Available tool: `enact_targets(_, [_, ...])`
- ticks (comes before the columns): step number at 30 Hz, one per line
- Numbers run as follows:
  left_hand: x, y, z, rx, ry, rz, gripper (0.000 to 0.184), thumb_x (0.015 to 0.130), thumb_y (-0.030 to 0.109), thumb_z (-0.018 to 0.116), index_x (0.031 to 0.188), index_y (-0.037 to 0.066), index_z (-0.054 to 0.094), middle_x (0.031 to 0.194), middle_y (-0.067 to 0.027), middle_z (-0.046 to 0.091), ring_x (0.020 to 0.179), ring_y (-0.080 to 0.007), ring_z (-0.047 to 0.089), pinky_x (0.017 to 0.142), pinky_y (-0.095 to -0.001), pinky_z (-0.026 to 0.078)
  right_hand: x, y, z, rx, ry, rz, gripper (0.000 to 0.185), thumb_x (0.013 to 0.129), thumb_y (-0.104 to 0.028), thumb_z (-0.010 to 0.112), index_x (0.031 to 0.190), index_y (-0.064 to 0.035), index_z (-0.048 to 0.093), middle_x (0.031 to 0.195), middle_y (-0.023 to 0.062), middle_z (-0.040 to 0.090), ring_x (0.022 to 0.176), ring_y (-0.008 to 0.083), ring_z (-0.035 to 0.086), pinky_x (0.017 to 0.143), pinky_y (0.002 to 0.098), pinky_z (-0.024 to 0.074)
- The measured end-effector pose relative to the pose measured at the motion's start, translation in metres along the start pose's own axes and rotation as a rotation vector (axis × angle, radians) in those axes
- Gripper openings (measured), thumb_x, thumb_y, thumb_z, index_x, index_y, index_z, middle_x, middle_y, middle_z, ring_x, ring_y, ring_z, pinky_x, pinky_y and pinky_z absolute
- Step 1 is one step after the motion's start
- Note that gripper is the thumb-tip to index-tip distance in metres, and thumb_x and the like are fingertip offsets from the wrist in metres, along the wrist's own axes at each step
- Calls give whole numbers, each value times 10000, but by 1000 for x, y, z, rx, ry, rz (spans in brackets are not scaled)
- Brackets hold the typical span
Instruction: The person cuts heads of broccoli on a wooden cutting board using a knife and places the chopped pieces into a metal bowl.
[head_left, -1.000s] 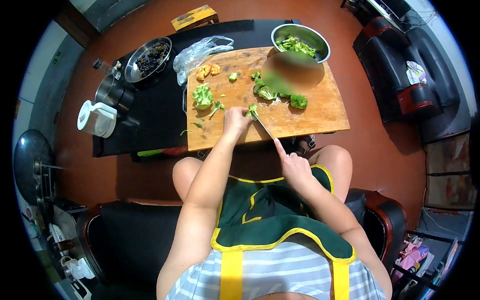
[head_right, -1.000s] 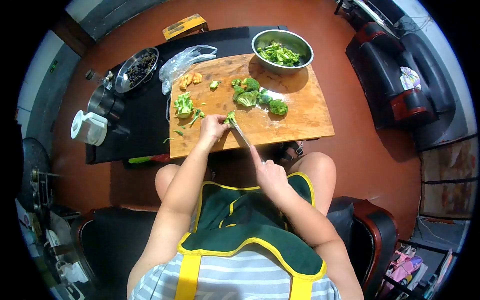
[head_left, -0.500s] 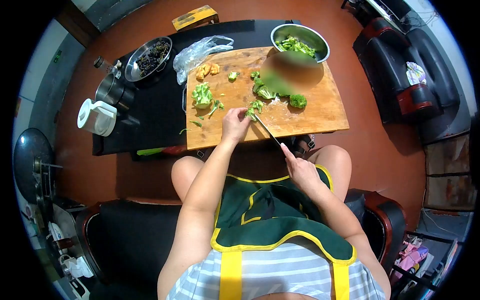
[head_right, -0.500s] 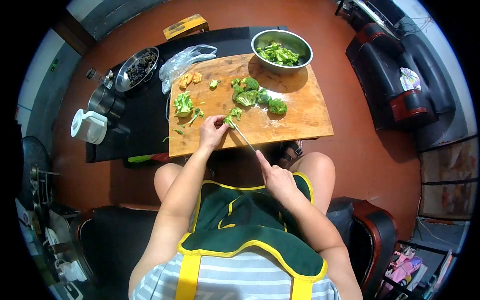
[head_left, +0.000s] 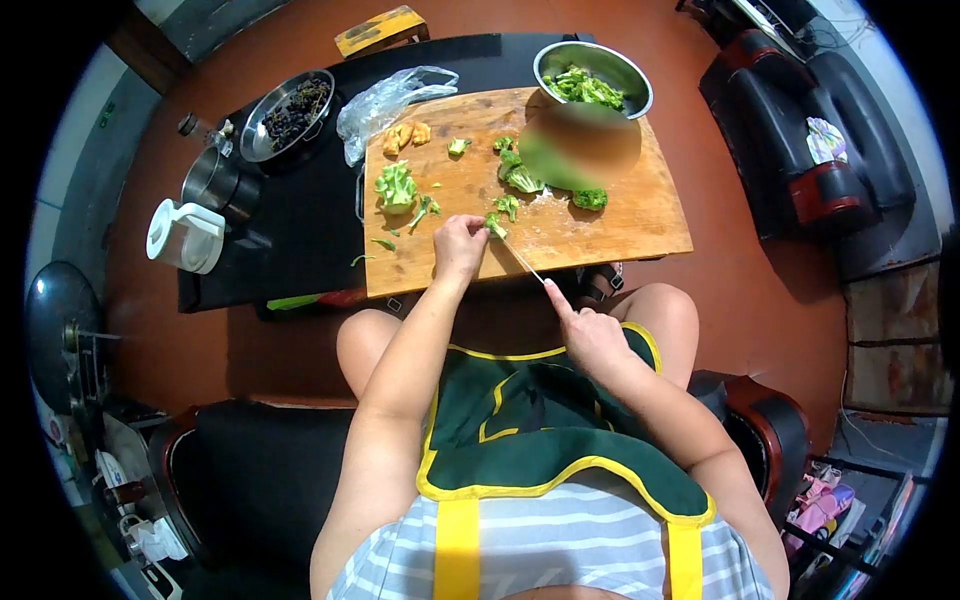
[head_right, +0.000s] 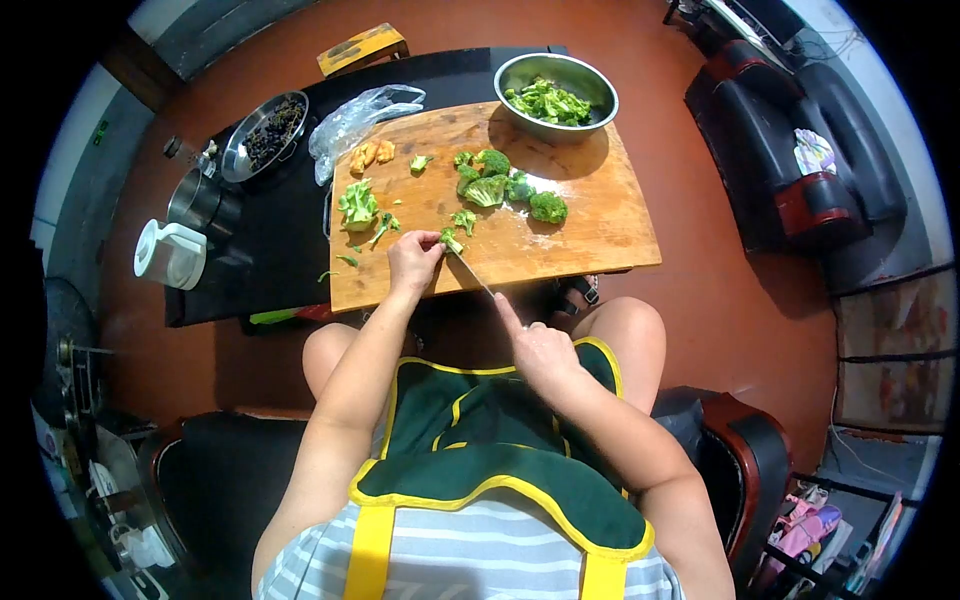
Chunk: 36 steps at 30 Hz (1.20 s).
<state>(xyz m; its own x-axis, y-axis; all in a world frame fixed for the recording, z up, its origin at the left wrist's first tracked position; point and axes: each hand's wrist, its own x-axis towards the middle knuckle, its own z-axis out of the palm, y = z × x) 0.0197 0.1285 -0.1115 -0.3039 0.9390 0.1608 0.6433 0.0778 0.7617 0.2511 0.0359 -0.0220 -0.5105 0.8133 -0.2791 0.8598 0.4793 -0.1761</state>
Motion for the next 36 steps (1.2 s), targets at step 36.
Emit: enact_targets(36, [44,-12,3,-28,-287,-101,333,772,56,572,1098,95,632,932,-111,646,846,-232,611,792,-327,483,42,58,29,1431,-142,246,454,975,-208,364,1426,-231,319,522,-7,399,370,94,386,331,253,365])
